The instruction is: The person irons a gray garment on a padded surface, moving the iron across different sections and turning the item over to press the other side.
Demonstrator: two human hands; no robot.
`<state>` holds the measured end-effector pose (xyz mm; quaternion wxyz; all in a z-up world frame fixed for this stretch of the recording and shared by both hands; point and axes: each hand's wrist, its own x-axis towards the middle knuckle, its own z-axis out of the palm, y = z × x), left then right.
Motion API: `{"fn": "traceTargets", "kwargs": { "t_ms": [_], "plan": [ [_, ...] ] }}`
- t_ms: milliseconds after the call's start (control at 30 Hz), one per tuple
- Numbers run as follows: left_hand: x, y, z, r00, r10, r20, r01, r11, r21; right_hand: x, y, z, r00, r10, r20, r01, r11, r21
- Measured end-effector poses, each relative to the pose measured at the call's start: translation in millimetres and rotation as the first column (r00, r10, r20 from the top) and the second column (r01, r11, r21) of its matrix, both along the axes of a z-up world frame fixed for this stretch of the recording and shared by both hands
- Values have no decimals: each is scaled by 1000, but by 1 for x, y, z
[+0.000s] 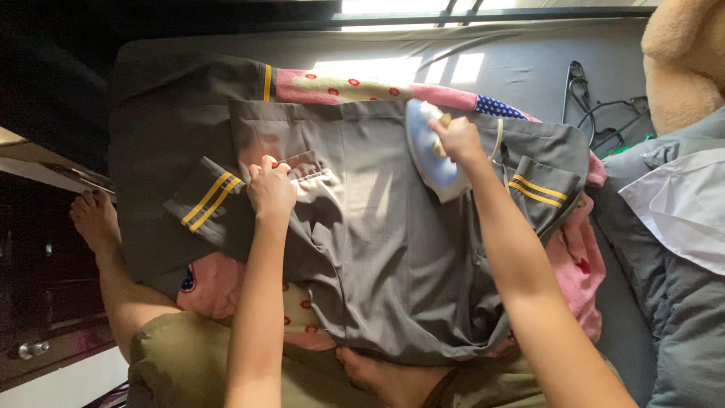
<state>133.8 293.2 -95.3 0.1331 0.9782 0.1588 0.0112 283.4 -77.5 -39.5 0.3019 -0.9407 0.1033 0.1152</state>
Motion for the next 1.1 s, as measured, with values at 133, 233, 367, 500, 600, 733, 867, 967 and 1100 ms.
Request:
{"fn": "traceTargets", "kwargs": {
  "t_ms": [133, 233, 367, 500, 600, 733, 867, 967, 1100],
  "plan": [
    [0, -2, 4, 1000, 0, -15, 0, 1000, 11, -59, -6, -5, 901, 427, 80, -423, 904, -57],
    [-3, -2, 4, 1000, -9, -12, 9, 1000, -5, -114, 3, 2, 841, 538, 62, -522, 835, -174],
    [-2, -2, 2, 1000, -2, 0, 2, 1000, 3, -116, 30, 18, 871, 490, 26, -457, 830, -321],
    [-2, 0, 0, 1000, -5, 13, 5, 1000, -10, -45, 58, 18, 874, 462, 149, -385, 847, -367],
    [-3, 0, -1, 1000, -2, 22, 2, 1000, -19, 8, 74, 12, 871, 472, 138, -381, 825, -417],
    [-2, 0, 1, 999, -4, 38, 5, 999, -37, 41, 75, -8, 924, 381, 42, -338, 863, -376],
    [-4, 1, -1, 998, -4, 68, 7, 999, -41, 8, 45, -31, 444, 895, -50, -722, 324, -611],
    [-3, 2, -4, 997, -17, 71, 21, 999, -50, -80, 33, -24, 674, 738, -31, -694, 618, -369],
    [-2, 2, -4, 998, -11, 67, 13, 999, -33, -198, 33, 14, 819, 558, -132, -573, 795, -197]
  ]
}}
